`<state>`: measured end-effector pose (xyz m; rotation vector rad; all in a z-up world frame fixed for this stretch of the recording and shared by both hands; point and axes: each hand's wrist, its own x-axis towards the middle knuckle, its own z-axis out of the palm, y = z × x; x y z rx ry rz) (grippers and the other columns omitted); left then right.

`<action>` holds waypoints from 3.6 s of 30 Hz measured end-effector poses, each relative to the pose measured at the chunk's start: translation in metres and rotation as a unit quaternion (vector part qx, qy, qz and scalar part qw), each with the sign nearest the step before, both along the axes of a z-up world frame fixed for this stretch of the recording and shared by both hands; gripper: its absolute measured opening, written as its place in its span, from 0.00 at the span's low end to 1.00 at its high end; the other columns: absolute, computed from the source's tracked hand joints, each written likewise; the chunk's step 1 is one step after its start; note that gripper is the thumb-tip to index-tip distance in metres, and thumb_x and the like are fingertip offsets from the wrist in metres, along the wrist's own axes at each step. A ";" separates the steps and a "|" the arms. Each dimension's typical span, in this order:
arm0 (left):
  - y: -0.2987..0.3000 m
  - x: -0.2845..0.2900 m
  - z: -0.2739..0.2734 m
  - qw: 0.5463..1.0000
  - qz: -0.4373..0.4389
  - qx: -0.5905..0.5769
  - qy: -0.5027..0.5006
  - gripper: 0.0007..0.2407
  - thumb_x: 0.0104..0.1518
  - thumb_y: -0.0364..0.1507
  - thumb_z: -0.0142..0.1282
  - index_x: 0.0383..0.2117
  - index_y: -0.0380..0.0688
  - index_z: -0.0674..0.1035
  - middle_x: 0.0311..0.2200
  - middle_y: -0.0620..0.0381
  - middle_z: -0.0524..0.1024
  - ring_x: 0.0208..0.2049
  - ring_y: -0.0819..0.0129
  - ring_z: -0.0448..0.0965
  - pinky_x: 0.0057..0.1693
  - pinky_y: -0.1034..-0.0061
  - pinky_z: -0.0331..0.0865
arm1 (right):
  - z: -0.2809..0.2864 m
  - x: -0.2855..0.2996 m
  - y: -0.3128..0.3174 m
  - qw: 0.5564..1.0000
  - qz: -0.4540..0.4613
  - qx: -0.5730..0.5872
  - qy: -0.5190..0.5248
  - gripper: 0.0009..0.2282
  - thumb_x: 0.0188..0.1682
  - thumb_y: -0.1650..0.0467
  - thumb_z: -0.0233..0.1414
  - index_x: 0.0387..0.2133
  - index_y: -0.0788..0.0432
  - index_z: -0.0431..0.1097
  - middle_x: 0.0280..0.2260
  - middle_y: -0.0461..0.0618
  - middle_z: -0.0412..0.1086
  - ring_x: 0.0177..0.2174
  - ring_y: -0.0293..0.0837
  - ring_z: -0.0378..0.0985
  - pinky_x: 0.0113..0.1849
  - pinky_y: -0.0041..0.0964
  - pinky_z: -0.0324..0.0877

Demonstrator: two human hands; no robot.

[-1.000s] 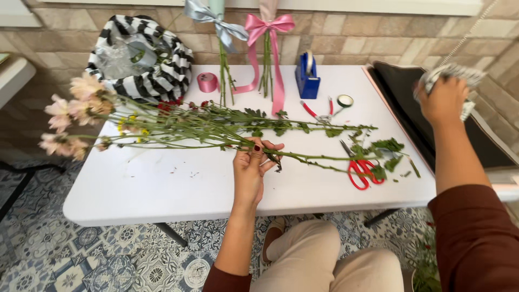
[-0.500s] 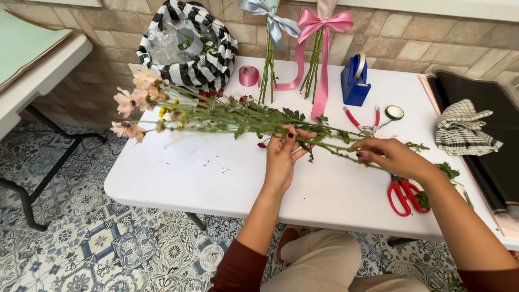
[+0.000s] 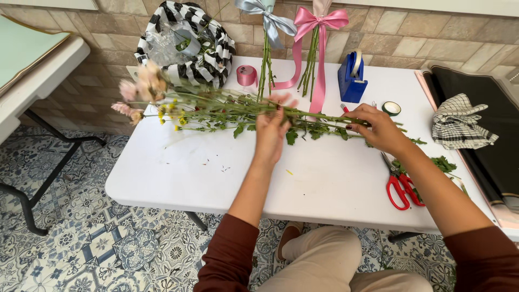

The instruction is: The person cleans stems of flowers with a cloth and by hand, and then arranges them in a vase.

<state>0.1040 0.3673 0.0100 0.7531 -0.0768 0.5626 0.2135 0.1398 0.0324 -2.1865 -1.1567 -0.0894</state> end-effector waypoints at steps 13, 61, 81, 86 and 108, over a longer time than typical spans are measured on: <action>0.112 -0.001 -0.086 0.954 0.269 -0.111 0.072 0.31 0.55 0.16 0.45 0.60 0.58 0.44 0.59 0.50 0.48 0.58 0.58 0.54 0.61 0.59 0.50 | -0.066 0.031 -0.015 0.993 -0.057 -0.060 -0.089 0.12 0.46 0.74 0.49 0.43 0.54 0.70 0.32 0.52 0.66 0.35 0.49 0.71 0.41 0.39 0.65; -0.519 -0.148 -0.251 0.660 -0.571 0.488 0.018 0.16 0.50 0.16 0.40 0.41 0.47 0.75 0.34 0.52 0.78 0.35 0.64 0.78 0.44 0.73 0.69 | -0.275 -0.338 -0.369 0.475 -0.770 0.413 0.102 0.10 0.43 0.81 0.42 0.33 0.64 0.70 0.28 0.57 0.73 0.31 0.45 0.75 0.35 0.37 0.70; -0.506 -0.131 -0.372 0.597 -0.571 0.516 0.226 0.10 0.45 0.22 0.47 0.32 0.50 0.77 0.27 0.61 0.79 0.26 0.76 0.78 0.34 0.86 0.68 | -0.406 -0.330 -0.425 0.211 -0.690 0.683 0.109 0.16 0.45 0.73 0.52 0.47 0.56 0.60 0.37 0.45 0.67 0.36 0.41 0.74 0.42 0.37 0.68; -0.503 -0.136 -0.411 0.611 -0.525 0.559 0.197 0.09 0.44 0.24 0.49 0.29 0.56 0.78 0.24 0.66 0.78 0.27 0.75 0.78 0.36 0.84 0.69 | -0.467 -0.332 -0.455 0.296 -0.716 0.622 0.116 0.13 0.44 0.72 0.54 0.42 0.59 0.64 0.38 0.49 0.68 0.37 0.46 0.74 0.41 0.45 0.67; -0.466 -0.128 -0.228 0.675 -0.603 0.366 0.216 0.13 0.50 0.17 0.39 0.41 0.39 0.70 0.40 0.51 0.72 0.42 0.66 0.71 0.50 0.73 0.64 | -0.335 -0.300 -0.491 0.607 -0.778 0.115 -0.112 0.08 0.48 0.78 0.51 0.20 0.70 0.69 0.21 0.53 0.67 0.27 0.41 0.70 0.24 0.42 0.65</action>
